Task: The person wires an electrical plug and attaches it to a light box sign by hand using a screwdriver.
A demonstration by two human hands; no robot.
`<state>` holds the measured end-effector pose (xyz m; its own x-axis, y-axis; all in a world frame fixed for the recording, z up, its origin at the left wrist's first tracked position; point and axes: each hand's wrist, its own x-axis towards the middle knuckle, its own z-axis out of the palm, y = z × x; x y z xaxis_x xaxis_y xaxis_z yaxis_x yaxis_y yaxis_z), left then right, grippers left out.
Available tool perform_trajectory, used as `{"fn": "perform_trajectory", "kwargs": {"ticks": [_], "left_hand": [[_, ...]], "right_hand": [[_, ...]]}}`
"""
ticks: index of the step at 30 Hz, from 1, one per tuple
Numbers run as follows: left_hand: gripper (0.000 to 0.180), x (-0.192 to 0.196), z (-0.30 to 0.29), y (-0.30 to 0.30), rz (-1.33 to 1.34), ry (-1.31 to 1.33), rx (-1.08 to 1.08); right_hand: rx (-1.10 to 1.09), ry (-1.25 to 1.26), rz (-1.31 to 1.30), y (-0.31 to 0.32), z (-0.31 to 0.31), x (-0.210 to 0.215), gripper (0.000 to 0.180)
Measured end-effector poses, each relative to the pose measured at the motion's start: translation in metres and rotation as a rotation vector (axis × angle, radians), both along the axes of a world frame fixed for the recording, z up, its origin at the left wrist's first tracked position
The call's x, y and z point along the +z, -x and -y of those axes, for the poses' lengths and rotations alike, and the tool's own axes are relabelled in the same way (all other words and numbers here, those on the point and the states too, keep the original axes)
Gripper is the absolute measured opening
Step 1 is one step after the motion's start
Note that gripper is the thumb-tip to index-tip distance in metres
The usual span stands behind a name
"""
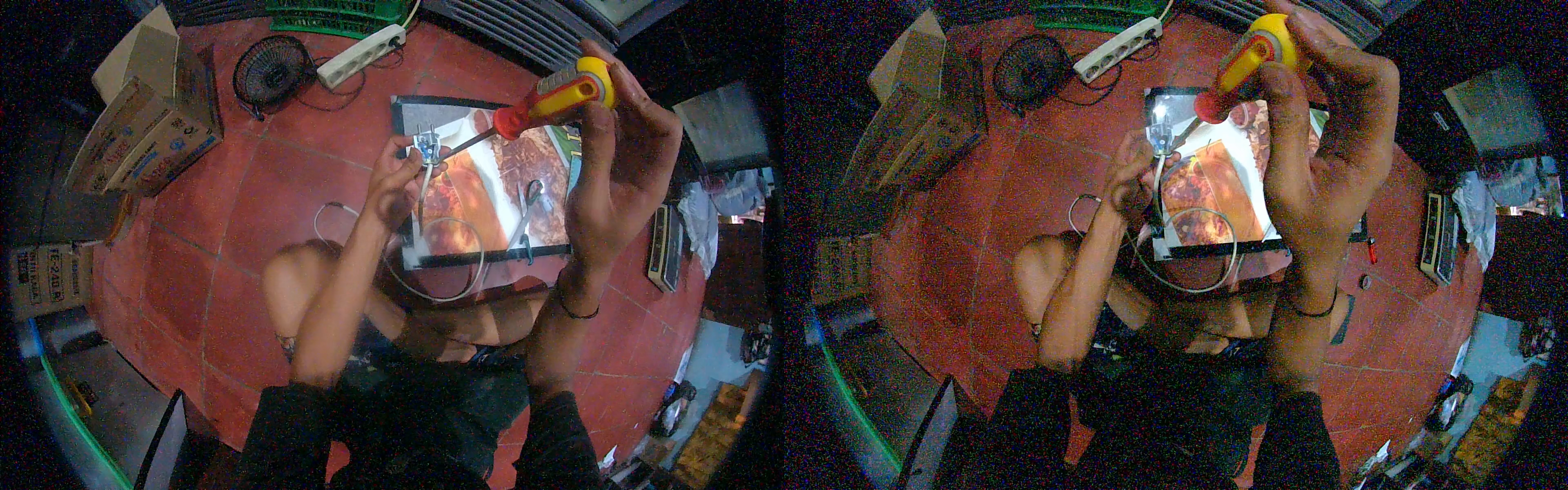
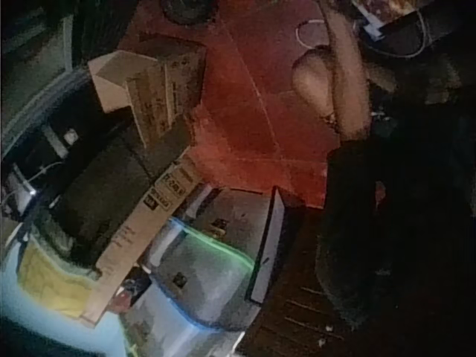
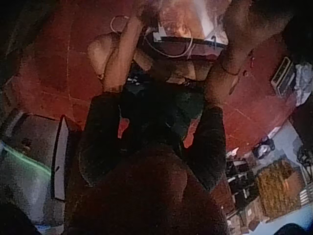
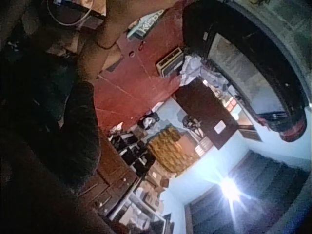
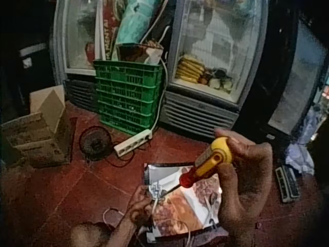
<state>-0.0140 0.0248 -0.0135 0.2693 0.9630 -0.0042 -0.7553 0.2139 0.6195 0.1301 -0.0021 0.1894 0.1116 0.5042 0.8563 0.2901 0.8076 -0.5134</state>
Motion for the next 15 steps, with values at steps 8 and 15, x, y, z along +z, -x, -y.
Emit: {"fn": "perform_trajectory", "kwargs": {"ticks": [8, 15], "left_hand": [[0.036, -0.0007, 0.0008, -0.0024, -0.004, 0.024, 0.007], [0.034, -0.0076, -0.002, 0.0022, 0.044, -0.044, -0.051]], "right_hand": [[-0.215, 0.043, 0.176, -0.0096, 0.0012, -0.0048, 0.026], [-0.196, 0.106, 0.207, -0.0105, 0.005, -0.0043, 0.024]]}}
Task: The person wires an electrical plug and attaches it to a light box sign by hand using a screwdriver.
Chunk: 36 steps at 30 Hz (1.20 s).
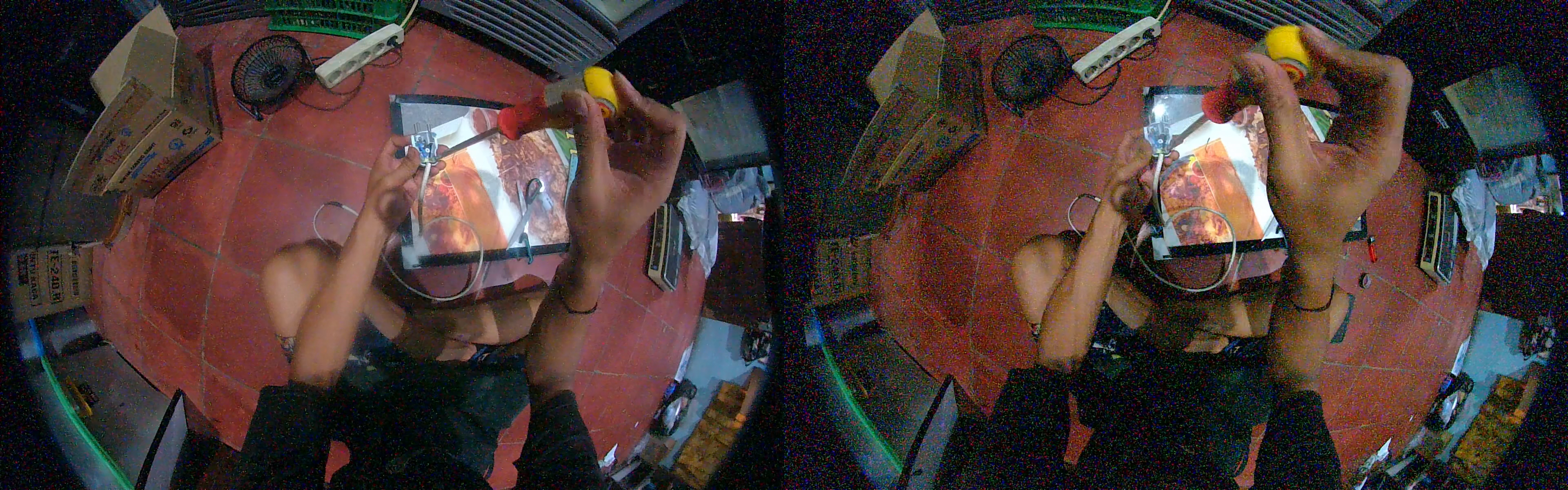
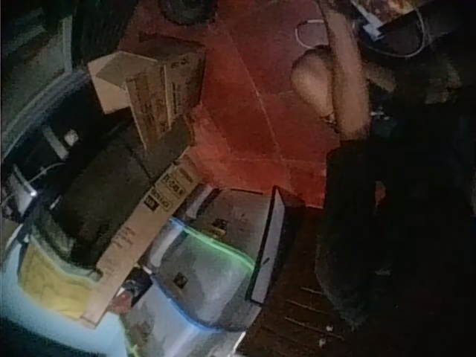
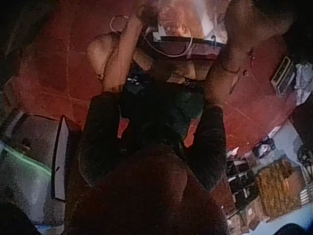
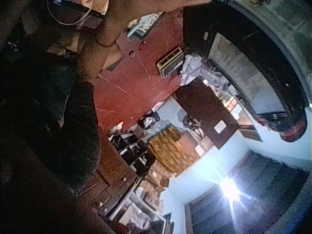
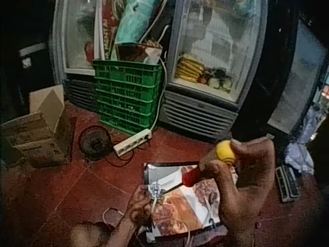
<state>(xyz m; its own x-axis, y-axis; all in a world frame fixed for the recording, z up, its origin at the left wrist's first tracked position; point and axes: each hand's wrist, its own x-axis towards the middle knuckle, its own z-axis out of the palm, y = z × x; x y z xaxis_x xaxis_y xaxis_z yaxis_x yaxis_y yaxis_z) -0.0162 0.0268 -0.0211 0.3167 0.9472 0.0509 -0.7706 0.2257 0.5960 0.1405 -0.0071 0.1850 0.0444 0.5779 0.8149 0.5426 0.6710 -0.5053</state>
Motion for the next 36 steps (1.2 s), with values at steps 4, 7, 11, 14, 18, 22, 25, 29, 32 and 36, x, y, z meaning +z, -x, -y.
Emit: {"fn": "perform_trajectory", "kwargs": {"ticks": [4, 7, 11, 14, 18, 22, 25, 29, 32, 36], "left_hand": [[0.034, 0.002, 0.001, -0.004, -0.016, 0.066, 0.057], [0.035, 0.002, 0.002, -0.002, -0.052, 0.077, 0.045], [0.035, 0.005, 0.004, -0.002, -0.051, 0.053, 0.089], [0.033, 0.002, 0.002, -0.003, -0.047, 0.041, 0.09], [0.032, 0.001, 0.002, -0.004, -0.054, 0.045, 0.081], [0.031, 0.006, 0.006, -0.003, -0.068, 0.101, 0.106], [0.031, 0.009, 0.007, -0.002, -0.073, 0.093, 0.086], [0.032, 0.006, 0.007, -0.001, -0.023, 0.082, 0.076], [0.033, 0.005, 0.005, -0.001, 0.011, 0.077, 0.058], [0.034, 0.006, 0.004, -0.004, 0.005, 0.078, 0.067]], "right_hand": [[-0.058, 0.029, -0.076, -0.001, 0.0, 0.001, 0.025], [0.059, -0.019, -0.065, 0.002, -0.004, -0.002, 0.028], [0.102, -0.008, -0.055, -0.001, -0.004, -0.006, 0.031], [0.092, 0.027, -0.081, -0.003, -0.001, -0.006, 0.034], [0.096, 0.101, 0.002, -0.001, 0.002, 0.003, 0.036], [0.166, 0.09, -0.091, 0.004, 0.005, 0.002, 0.035], [0.192, 0.045, -0.157, 0.006, 0.002, 0.0, 0.032], [0.172, 0.073, -0.152, 0.007, 0.007, 0.0, 0.026], [0.075, 0.067, -0.083, 0.006, 0.008, 0.001, 0.025], [-0.072, 0.072, -0.027, -0.001, 0.006, -0.001, 0.024]]}}
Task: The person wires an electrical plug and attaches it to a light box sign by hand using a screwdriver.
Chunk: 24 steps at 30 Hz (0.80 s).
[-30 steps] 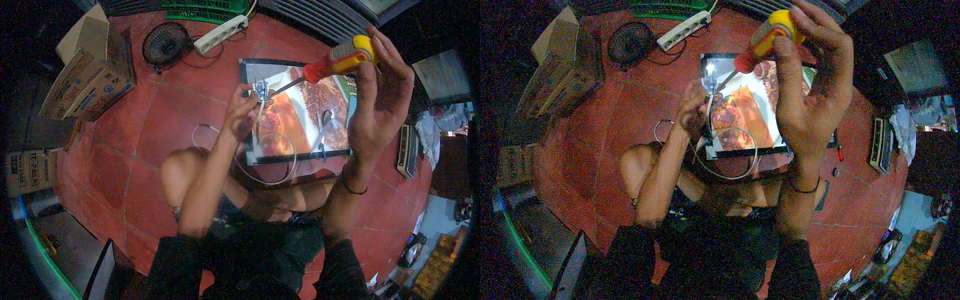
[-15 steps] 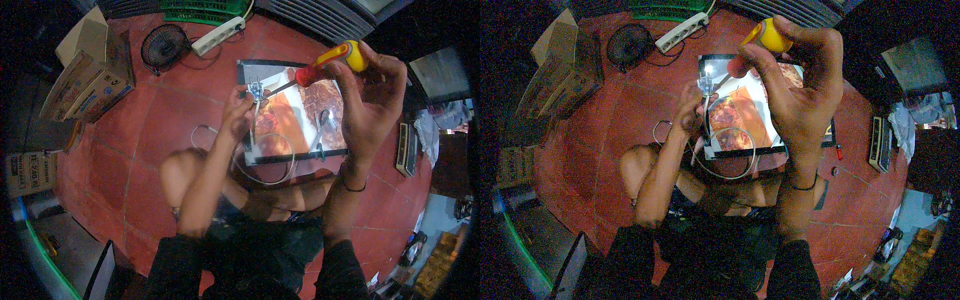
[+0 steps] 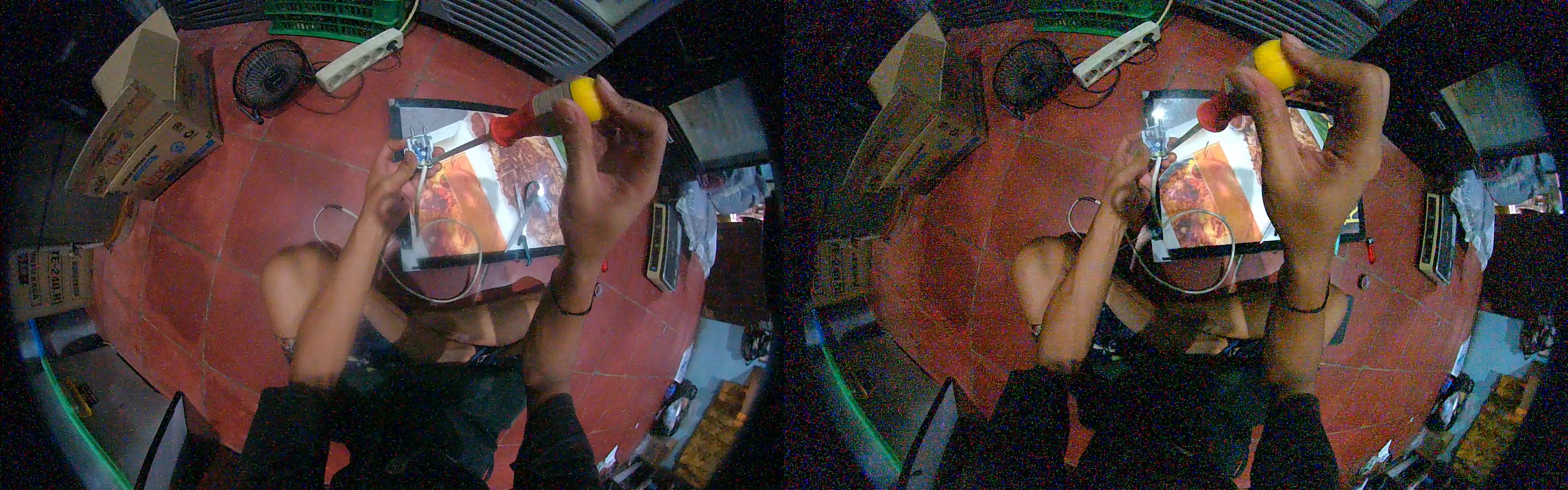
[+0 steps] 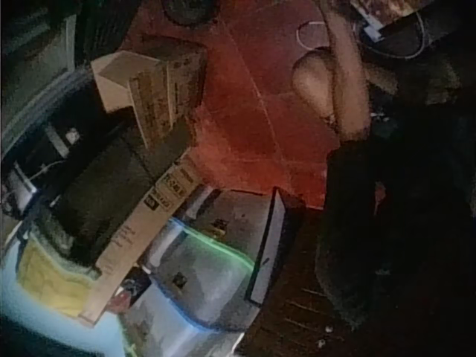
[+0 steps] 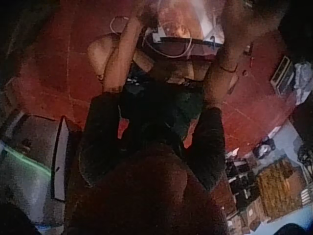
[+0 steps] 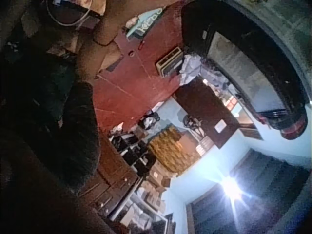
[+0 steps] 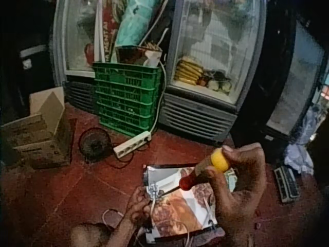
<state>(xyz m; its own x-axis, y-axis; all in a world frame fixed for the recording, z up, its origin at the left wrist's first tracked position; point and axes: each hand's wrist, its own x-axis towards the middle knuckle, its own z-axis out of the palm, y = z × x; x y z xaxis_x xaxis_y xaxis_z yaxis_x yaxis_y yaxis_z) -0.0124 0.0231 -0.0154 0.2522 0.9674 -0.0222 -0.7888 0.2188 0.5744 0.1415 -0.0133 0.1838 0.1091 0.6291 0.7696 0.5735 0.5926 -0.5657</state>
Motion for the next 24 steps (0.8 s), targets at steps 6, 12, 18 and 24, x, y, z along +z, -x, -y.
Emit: {"fn": "perform_trajectory", "kwargs": {"ticks": [6, 12, 18, 24], "left_hand": [[0.036, 0.004, 0.002, 0.002, 0.004, 0.017, 0.003], [0.037, 0.005, 0.003, 0.003, -0.001, 0.01, 0.004], [0.038, 0.001, 0.0, 0.002, 0.032, 0.014, 0.003], [0.039, 0.001, 0.001, 0.002, -0.021, 0.002, 0.005]], "right_hand": [[0.242, -0.034, -0.079, 0.002, -0.004, 0.007, 0.025], [0.116, 0.056, -0.003, 0.002, 0.004, 0.009, 0.025], [0.113, -0.037, 0.037, 0.001, -0.002, 0.013, 0.024], [0.181, 0.065, 0.0, -0.002, 0.004, 0.014, 0.025]]}}
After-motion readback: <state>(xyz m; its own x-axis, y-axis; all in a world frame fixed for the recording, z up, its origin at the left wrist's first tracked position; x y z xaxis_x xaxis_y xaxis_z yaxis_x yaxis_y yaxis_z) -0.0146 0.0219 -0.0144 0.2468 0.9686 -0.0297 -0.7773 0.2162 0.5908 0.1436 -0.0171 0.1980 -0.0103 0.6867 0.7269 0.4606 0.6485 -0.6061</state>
